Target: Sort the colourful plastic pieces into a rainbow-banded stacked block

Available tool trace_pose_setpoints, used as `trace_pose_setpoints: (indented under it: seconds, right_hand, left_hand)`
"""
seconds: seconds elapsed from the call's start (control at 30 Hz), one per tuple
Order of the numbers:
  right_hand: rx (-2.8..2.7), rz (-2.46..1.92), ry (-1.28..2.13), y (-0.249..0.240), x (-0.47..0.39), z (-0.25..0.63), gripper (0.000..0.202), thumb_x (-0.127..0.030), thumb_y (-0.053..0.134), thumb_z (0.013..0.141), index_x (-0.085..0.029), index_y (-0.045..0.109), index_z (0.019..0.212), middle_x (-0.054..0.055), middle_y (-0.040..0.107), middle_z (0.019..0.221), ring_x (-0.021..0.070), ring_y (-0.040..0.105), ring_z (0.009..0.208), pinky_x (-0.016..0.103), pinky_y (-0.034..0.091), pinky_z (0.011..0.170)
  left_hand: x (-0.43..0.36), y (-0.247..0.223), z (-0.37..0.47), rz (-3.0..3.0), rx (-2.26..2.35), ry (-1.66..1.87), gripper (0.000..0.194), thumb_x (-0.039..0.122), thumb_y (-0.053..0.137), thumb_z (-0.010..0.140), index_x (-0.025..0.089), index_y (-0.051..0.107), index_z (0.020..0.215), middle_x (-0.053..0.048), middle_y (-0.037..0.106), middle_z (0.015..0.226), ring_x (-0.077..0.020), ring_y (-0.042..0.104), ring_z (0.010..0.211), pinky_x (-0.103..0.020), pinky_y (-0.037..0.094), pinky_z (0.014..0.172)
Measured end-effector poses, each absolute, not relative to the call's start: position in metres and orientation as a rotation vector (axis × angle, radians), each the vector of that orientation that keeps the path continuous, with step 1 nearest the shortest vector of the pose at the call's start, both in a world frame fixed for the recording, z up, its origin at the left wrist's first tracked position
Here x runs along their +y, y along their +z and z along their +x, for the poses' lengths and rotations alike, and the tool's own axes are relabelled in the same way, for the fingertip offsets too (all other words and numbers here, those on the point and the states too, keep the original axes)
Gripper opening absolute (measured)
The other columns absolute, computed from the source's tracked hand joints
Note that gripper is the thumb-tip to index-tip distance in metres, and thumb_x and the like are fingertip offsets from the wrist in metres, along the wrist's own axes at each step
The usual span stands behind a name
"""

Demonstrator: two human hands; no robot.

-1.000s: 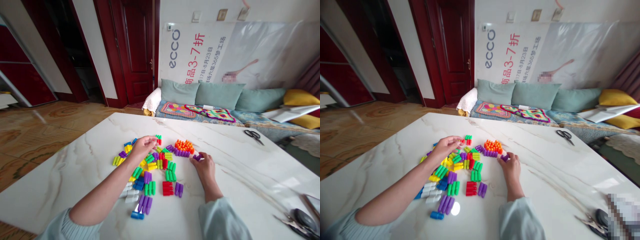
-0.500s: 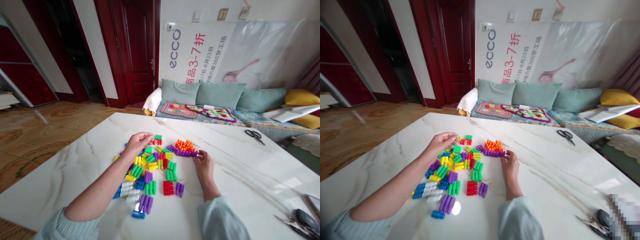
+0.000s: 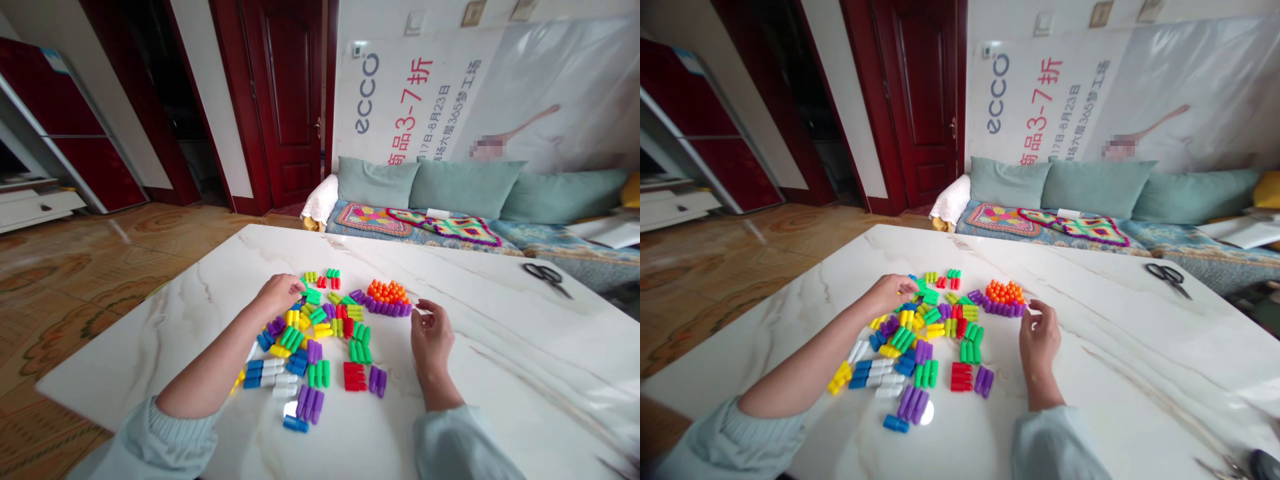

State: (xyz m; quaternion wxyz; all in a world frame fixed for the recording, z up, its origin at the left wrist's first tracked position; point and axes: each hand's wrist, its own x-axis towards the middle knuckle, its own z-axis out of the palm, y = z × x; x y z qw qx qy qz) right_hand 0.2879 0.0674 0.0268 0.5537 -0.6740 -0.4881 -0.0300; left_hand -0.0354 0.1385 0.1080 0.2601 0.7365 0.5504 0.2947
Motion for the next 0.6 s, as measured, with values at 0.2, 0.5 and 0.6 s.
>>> trace_pose_setpoints:
  seconds: [0.2,0.5,0.6]
  right_hand:
    - [-1.454,-1.317,0.111,0.031,0.06,0.26,0.021,-0.036,0.051,0.089,-0.021,0.063,0.098,0.003,0.064,0.082,0.0136,0.055,0.062,0.027,0.048,0.056]
    - [-1.519,-1.287,0.215,0.03,0.058,0.253,0.018,-0.033,0.052,0.09,-0.021,0.065,0.096,0.002,0.064,0.08,0.0127,0.055,0.061,0.026,0.048,0.057]
    - [-1.571,-1.265,0.244,0.031,0.058,0.25,0.018,-0.032,0.05,0.091,-0.022,0.064,0.097,0.003,0.065,0.085,0.013,0.056,0.063,0.027,0.048,0.059]
  left_hand:
    - [0.113,0.074,0.009,2.314,1.2,0.664,0.051,0.009,0.062,0.072,0.025,0.065,0.12,-0.007,0.064,0.123,-0.0246,0.057,0.116,-0.037,0.041,0.103]
    - [0.11,0.046,0.021,2.497,1.378,0.459,0.05,0.001,0.051,0.079,0.024,0.063,0.121,-0.009,0.063,0.114,-0.0246,0.056,0.11,-0.038,0.042,0.099]
    - [0.111,0.05,0.019,2.443,1.42,0.527,0.035,0.008,0.059,0.08,0.026,0.069,0.108,-0.006,0.063,0.102,-0.0221,0.058,0.103,-0.035,0.043,0.096]
